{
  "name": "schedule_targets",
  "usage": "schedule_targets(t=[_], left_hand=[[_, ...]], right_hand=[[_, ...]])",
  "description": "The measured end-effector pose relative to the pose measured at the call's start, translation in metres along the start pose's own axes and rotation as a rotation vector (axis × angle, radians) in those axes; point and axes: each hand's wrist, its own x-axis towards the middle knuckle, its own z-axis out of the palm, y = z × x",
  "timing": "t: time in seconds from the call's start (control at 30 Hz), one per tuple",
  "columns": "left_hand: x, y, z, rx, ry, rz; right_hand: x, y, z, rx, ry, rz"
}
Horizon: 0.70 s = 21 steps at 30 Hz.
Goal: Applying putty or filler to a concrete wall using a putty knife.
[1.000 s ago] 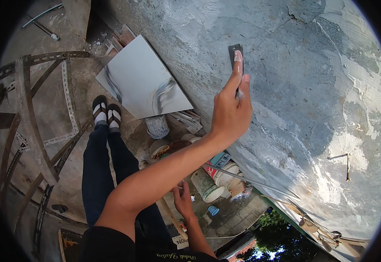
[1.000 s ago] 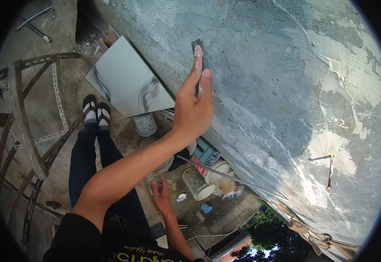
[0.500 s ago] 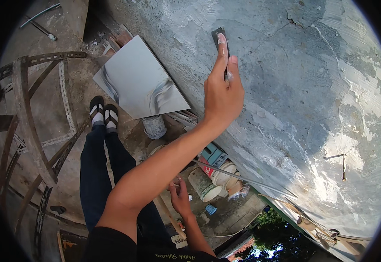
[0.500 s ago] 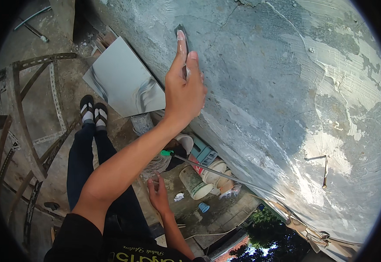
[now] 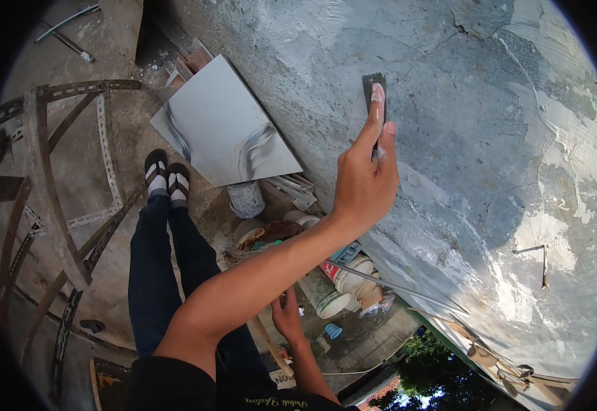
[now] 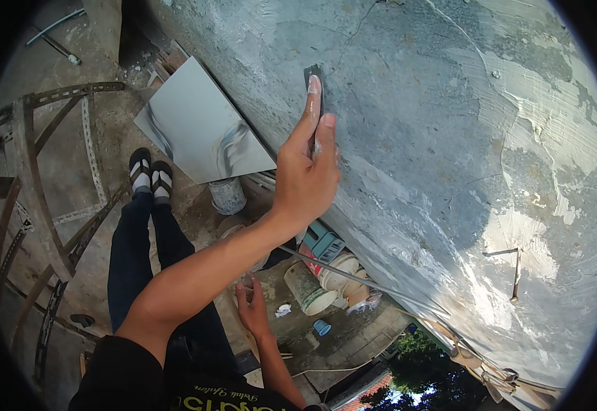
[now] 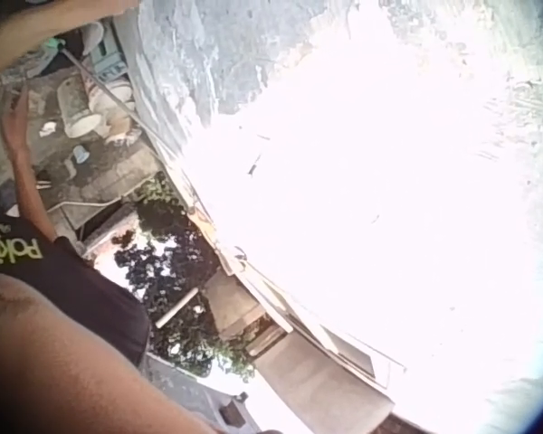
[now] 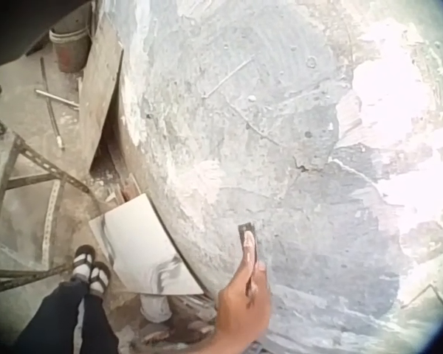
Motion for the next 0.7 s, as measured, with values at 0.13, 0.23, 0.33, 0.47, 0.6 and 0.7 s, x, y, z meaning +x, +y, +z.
schedule_targets(t=[0.13,0.23,0.33,0.47,0.6,0.7], left_hand=[[0.001,-0.006,-0.003,0.053,-0.073,0.040],[0.002,-0.005,0.000,0.022,-0.007,0.006],[0.014,-0.001,-0.004,0.002,0.050,0.048],[0.012,-0.013,0.001,0.014,0.006,0.065],[0.018,-0.010,-0.011,0.037,-0.012,0.031],[0.024,-0.003,-0.018,0.014,-0.004,-0.001]], right_hand=[[0.000,-0.009,-0.001,0.000,0.012,-0.006],[0.000,-0.005,-0.004,0.041,0.034,-0.041],[-0.004,-0.006,-0.009,0.026,0.054,-0.012],[-0.009,0.012,-0.006,0.038,0.091,0.010],[-0.009,0.008,-0.001,0.046,0.052,0.042],[-0.011,0.007,0.002,0.036,0.036,0.040]])
